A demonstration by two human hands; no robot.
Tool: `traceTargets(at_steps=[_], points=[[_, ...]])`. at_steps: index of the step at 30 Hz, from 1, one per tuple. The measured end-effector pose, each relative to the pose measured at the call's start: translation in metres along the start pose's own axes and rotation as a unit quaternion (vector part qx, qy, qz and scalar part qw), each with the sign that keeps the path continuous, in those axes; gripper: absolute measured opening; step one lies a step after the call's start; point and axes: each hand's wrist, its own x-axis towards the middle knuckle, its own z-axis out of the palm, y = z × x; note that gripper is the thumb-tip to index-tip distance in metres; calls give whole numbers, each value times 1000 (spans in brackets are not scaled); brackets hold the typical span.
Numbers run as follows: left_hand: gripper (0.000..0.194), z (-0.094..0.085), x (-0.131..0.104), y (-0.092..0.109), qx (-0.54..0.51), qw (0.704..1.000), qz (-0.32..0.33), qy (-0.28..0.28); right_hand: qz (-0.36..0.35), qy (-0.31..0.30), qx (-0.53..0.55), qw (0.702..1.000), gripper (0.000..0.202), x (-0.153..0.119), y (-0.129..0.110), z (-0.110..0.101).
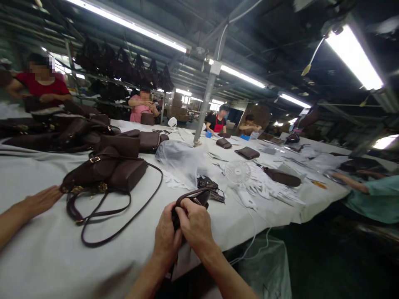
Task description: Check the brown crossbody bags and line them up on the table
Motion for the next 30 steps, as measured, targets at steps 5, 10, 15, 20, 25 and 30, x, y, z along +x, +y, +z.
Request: traceTargets(at_steps=[5,10,15,20,25,30], points=[[42,-6,10,14,-67,998,-9,-6,-39,-45,202,978,19,-3,11,-3],[35,-12,14,20,-133,990,-50,-19,54,-202,450,868,24,-5,16,-7],[28,-19,22,17,-144,984,-63,-82,-27,-199,398,895,30,-8,34,-18],[27,-36,48,14,-131,979,-58,-147,-205,-27,121,971,41,18,86,-50],[35,-52,75,-2,-89,971,-34,-221,-214,-136,20,967,28,36,104,-40],[31,-36,50,-3,165,975,123,90,-161,-83,26,983,14,28,87,-20]])
